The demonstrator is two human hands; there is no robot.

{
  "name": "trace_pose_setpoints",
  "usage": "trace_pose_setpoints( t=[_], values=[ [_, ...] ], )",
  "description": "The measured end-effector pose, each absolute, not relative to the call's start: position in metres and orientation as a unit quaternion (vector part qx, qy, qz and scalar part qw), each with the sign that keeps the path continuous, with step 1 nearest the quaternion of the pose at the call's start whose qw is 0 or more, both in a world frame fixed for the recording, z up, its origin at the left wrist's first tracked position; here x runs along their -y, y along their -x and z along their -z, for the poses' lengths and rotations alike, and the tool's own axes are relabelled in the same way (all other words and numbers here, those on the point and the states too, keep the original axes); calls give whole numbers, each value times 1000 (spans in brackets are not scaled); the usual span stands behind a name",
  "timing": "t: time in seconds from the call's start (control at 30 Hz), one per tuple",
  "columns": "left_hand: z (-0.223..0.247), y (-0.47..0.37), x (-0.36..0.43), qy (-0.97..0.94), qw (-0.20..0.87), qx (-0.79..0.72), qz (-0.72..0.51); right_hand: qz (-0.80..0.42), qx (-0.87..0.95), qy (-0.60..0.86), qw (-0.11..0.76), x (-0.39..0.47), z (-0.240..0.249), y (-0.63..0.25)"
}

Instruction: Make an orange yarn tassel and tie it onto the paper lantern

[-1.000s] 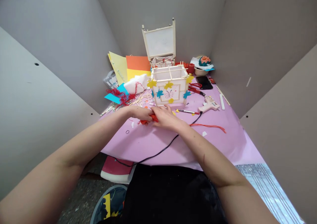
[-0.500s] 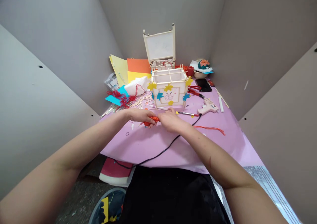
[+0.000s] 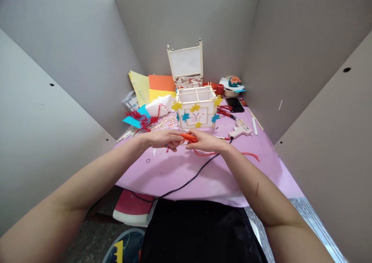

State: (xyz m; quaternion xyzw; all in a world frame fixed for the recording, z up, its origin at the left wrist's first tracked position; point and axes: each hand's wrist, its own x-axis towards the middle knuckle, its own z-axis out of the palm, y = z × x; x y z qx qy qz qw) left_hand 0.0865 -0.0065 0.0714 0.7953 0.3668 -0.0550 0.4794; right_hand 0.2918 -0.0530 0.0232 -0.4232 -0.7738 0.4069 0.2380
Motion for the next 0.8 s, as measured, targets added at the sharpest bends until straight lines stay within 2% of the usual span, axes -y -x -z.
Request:
trace_pose_setpoints(
  t=[0.07, 0.13, 0.23, 0.33, 0.4, 0.47, 0.57, 0.67, 0.73, 0.8],
  values=[
    [-75, -82, 4, -762, 527, -375, 31, -511, 712, 420, 238, 60, -18, -300],
    [-77, -78, 0, -744, 544, -387, 17, -542, 670, 459, 214, 70, -16, -307],
    [-75, -78, -3, -773, 477, -416, 51, -431, 702, 518, 229, 84, -26, -312],
    [-72, -89, 7, -819, 380, -407, 138, -306, 772, 480, 284, 89, -49, -314],
    [-75, -100, 22, -855, 323, -358, 191, -284, 781, 455, 321, 84, -60, -316],
    [-86, -110, 42, -896, 275, -283, 203, -314, 757, 441, 364, 73, -58, -317],
    [-107, -118, 65, -939, 244, -205, 132, -420, 688, 420, 417, 60, -34, -312],
    [-116, -119, 64, -943, 222, -248, 19, -480, 637, 417, 437, 64, -2, -294],
    [-110, -120, 53, -929, 170, -324, -47, -456, 630, 442, 446, 75, 11, -280],
    [-95, -120, 41, -910, 109, -393, -74, -376, 662, 471, 445, 90, 12, -270]
  ],
)
